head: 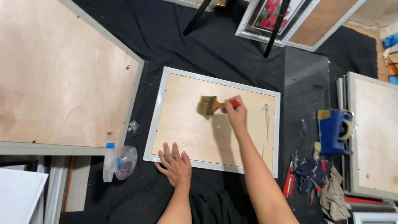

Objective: The person places a wooden backing board onto a picture frame and uses a brush to press down the edges of the frame. The person then uses a utility knife to trim excess material along the frame's perimeter.

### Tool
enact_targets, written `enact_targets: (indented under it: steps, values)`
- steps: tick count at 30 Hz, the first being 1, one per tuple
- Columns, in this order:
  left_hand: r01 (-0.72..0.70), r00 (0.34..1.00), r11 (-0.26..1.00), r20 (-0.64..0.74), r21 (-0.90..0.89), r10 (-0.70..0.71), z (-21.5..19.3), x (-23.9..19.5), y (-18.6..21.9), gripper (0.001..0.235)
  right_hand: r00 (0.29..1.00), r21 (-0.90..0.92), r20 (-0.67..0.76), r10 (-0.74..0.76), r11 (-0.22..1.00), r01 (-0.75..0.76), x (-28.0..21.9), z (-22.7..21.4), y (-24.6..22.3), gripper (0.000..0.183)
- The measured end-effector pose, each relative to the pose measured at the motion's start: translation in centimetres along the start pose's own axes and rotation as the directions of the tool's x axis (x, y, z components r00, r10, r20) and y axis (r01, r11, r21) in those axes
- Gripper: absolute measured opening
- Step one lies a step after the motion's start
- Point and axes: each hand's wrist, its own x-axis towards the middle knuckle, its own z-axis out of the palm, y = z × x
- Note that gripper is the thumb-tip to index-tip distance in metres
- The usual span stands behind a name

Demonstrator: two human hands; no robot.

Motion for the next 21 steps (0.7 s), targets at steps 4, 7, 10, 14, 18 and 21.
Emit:
enact_targets:
  steps: [4,7,10,14,18,21]
  values:
    - [-0.005,1.0,1.0,0.013,-0.007,0.006,-0.5,0.0,0.1,0.048,0.984,-0.024,-0.177,0.035,0.999,-0.04,-1.1,-15.1,4.3,0.012]
    - [-0.004,1.0,1.0,0.004,-0.021,0.004,-0.6,-0.1,0.1,0.046,0.939,-0.545,-0.337,-0.075,0.828,-0.13,-3.3,-23.6,4.0,0.017]
    - [0.002,1.0,1.0,-0.003,-0.012,-0.002,-0.3,-0.1,0.1,0.046,0.925,-0.699,-0.344,-0.162,0.701,-0.137,-5.2,-25.7,3.2,0.023]
    - [0.007,1.0,1.0,0.018,-0.01,-0.007,-0.1,-0.4,0.1,0.05,0.96,-0.742,-0.205,-0.192,0.67,-0.024,-5.8,-21.1,4.3,0.02]
    - [0.003,1.0,1.0,0.025,0.019,-0.003,0.1,-0.4,0.0,0.058,0.951,-0.741,0.0,-0.309,0.638,0.207,-6.6,-10.9,4.1,0.009]
    - [0.0,0.996,1.0,-0.091,-0.014,-0.001,0.7,-0.1,0.1,0.045,0.926,-0.71,0.194,-0.323,0.605,0.36,-8.3,-2.2,1.8,0.01]
